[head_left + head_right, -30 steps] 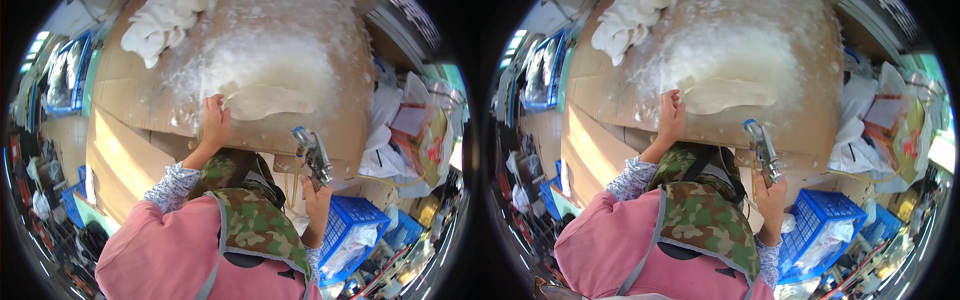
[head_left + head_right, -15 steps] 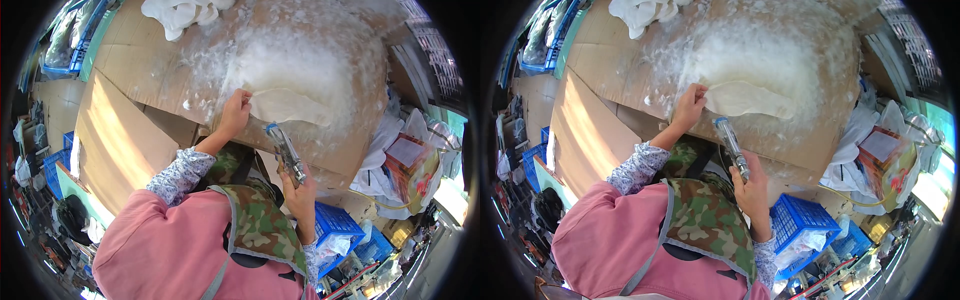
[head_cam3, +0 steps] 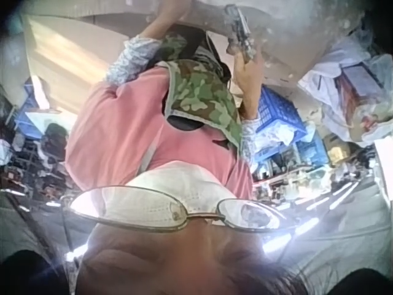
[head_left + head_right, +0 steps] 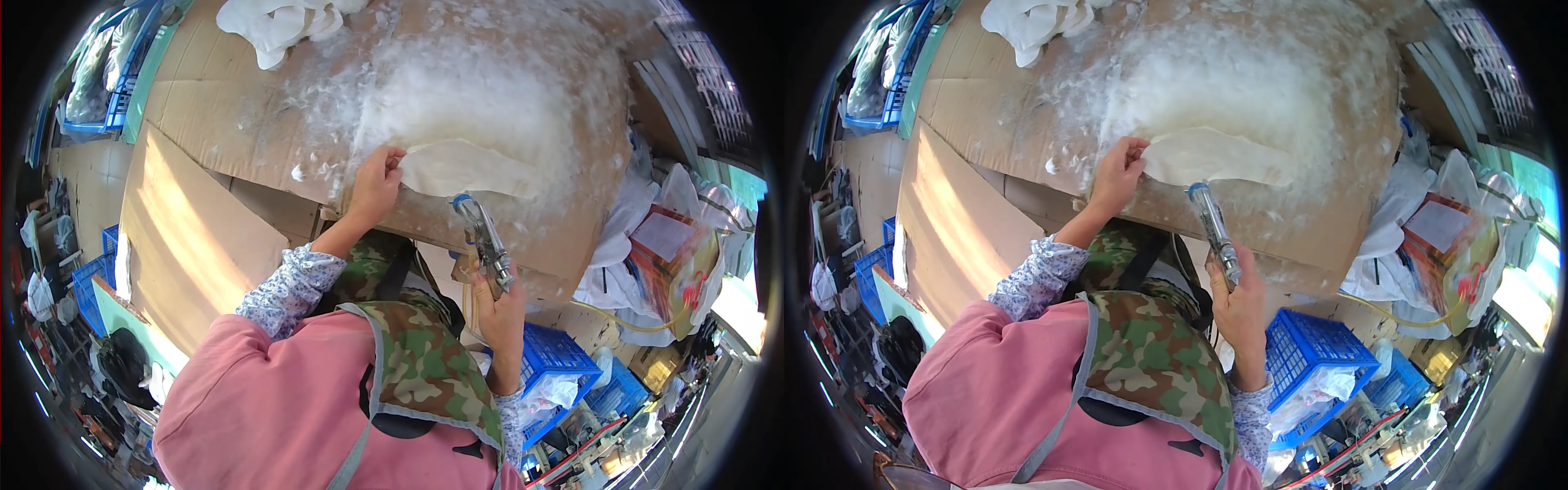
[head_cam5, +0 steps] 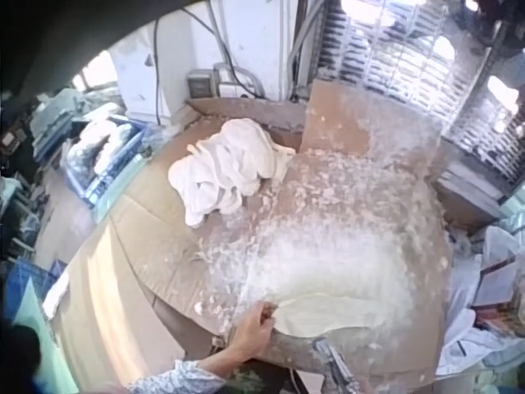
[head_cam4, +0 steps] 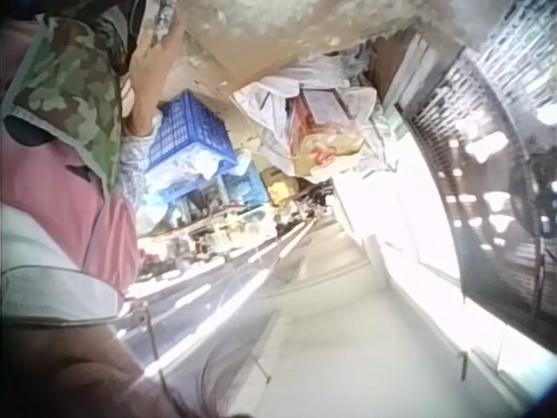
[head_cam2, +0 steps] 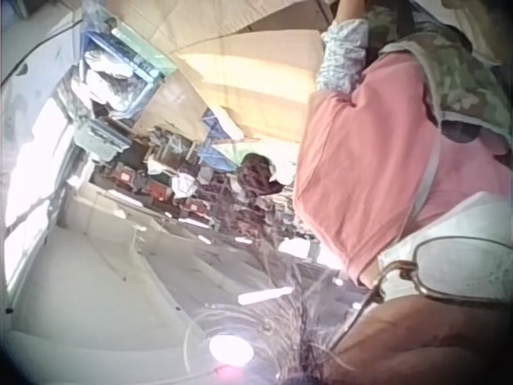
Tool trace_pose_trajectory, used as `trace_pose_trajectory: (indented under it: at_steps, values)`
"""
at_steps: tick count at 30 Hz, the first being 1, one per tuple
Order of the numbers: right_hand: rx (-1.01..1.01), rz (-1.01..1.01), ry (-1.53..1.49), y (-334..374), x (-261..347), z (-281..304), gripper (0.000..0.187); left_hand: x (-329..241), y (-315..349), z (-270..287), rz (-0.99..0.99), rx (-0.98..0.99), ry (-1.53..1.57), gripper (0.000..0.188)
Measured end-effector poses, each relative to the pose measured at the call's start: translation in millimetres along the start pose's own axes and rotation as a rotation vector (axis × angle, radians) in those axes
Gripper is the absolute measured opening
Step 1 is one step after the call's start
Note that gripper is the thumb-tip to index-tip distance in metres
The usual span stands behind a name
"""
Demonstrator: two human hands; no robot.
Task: Applying adhesive to shoe insoles using a spray gun and organizing them on cardboard.
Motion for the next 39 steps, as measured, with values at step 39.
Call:
trace_pose_trajectory:
  at_steps: [39]
  values:
    - [-0.106,0.016,0.022,6,-26,39,0.026,-8,8,1,0.013,-0.058,0.093,0.025]
Point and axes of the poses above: each hand's wrist, its own y-axis away from the middle knuckle, its own z-axis out of the back of the hand, x = y × z, the point moved 9 cm from there along -y, towards the middle knuckle, and after that the axes turned 7 degrees about z, right-handed, at the moved point
